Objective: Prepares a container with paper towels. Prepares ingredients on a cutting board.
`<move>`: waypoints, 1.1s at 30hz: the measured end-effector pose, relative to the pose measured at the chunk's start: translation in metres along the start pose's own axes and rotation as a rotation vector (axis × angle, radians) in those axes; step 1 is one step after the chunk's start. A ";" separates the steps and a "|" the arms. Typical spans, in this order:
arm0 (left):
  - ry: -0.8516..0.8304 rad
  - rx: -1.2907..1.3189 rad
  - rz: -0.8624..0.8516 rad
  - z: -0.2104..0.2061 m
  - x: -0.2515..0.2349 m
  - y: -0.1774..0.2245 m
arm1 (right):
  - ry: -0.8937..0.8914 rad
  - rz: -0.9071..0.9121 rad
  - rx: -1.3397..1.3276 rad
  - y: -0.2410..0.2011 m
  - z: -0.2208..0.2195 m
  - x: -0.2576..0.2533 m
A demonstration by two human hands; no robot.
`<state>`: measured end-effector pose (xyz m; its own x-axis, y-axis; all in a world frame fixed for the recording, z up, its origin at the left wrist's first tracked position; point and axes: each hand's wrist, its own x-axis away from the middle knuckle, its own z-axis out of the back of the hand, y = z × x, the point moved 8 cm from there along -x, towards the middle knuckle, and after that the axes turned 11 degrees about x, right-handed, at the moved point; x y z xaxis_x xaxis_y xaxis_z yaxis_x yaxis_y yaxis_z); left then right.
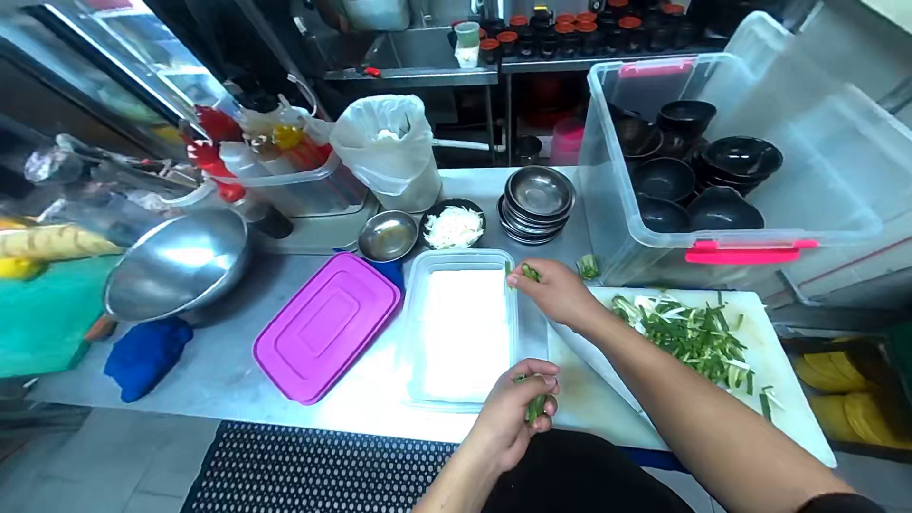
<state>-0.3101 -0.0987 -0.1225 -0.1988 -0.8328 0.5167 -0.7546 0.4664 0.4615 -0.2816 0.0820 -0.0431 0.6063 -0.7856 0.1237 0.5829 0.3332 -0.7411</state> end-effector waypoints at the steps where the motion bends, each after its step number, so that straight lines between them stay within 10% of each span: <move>1: 0.011 0.012 -0.014 0.005 0.003 0.003 | -0.006 0.017 0.068 -0.004 -0.006 -0.014; 19: -0.004 0.279 -0.080 0.045 0.024 0.025 | -0.112 0.001 0.403 -0.019 -0.057 -0.083; 33: -0.131 0.659 -0.090 0.044 0.006 0.089 | 0.037 -0.053 0.039 -0.028 -0.061 0.080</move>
<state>-0.4060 -0.0750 -0.1099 -0.1597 -0.9086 0.3860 -0.9872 0.1486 -0.0586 -0.2823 -0.0216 -0.0525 0.5537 -0.8213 0.1373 0.6352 0.3101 -0.7073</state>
